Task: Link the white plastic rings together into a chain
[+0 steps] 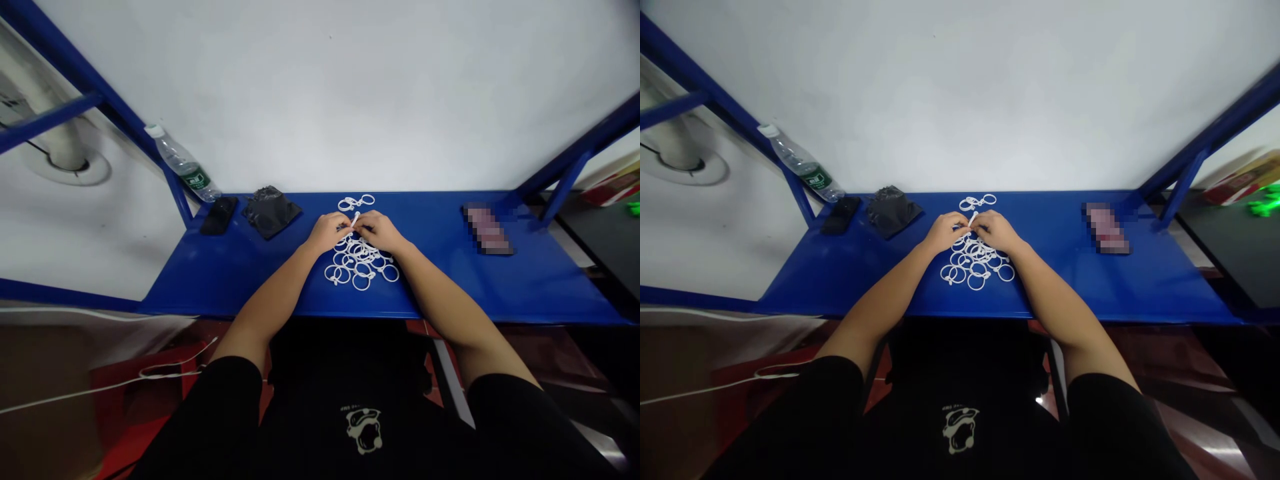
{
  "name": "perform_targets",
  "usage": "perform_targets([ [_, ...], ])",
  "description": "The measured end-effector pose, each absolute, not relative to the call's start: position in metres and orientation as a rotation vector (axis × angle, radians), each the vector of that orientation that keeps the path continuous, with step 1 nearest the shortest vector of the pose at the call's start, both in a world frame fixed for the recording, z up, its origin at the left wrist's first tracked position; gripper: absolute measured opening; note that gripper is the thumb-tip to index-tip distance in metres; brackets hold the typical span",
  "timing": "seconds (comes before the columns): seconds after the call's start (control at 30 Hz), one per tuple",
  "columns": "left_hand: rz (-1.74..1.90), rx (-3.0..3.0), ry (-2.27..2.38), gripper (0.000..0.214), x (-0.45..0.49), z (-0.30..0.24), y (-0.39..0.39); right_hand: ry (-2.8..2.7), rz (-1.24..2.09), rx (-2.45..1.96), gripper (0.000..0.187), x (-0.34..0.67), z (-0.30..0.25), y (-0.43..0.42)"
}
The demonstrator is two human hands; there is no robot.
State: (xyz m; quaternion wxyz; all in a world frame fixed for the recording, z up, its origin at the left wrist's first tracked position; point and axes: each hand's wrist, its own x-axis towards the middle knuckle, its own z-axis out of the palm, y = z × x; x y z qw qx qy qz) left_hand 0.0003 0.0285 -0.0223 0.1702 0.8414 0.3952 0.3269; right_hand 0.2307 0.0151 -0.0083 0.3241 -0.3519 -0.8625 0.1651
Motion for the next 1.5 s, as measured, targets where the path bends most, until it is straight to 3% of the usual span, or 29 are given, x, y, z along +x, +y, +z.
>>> perform_targets([
  [0.17, 1.117, 2.411, 1.11, 0.005, 0.0, -0.019, 0.024, -1.929, 0.492, -1.088, 0.019, 0.233, -0.009, 0.014],
  [0.33, 1.071, 2.509, 1.007, 0.006, 0.001, -0.015, 0.02, -1.652, 0.81, -1.054, 0.054, 0.233, -0.008, 0.016],
  [0.43, 0.998, 2.577, 1.005, 0.008, 0.003, -0.013, 0.018, -1.675, 0.891, -1.027, 0.062, 0.23, -0.007, 0.015],
  [0.53, 0.954, 2.594, 1.08, 0.012, 0.004, -0.01, 0.015, -1.694, 0.869, -1.029, 0.06, 0.228, -0.006, 0.012],
  [0.7, 1.029, 2.566, 1.086, 0.035, 0.003, -0.006, 0.009, -1.708, 0.687, -1.056, 0.055, 0.226, -0.002, 0.005],
  [0.83, 1.177, 2.518, 1.109, 0.021, 0.006, -0.01, 0.009, -1.817, 0.525, -1.039, 0.051, 0.226, 0.002, 0.001],
  [1.27, 1.213, 2.561, 1.083, 0.014, 0.013, -0.016, 0.016, -1.866, 0.337, -1.111, 0.046, 0.22, -0.002, -0.002],
  [1.4, 1.105, 2.515, 1.202, 0.032, 0.011, -0.014, 0.013, -1.84, 0.383, -1.141, 0.046, 0.225, -0.007, 0.006],
  [1.5, 0.999, 2.504, 1.233, 0.032, 0.007, -0.013, 0.013, -1.832, 0.386, -1.192, 0.043, 0.238, -0.014, 0.019],
])
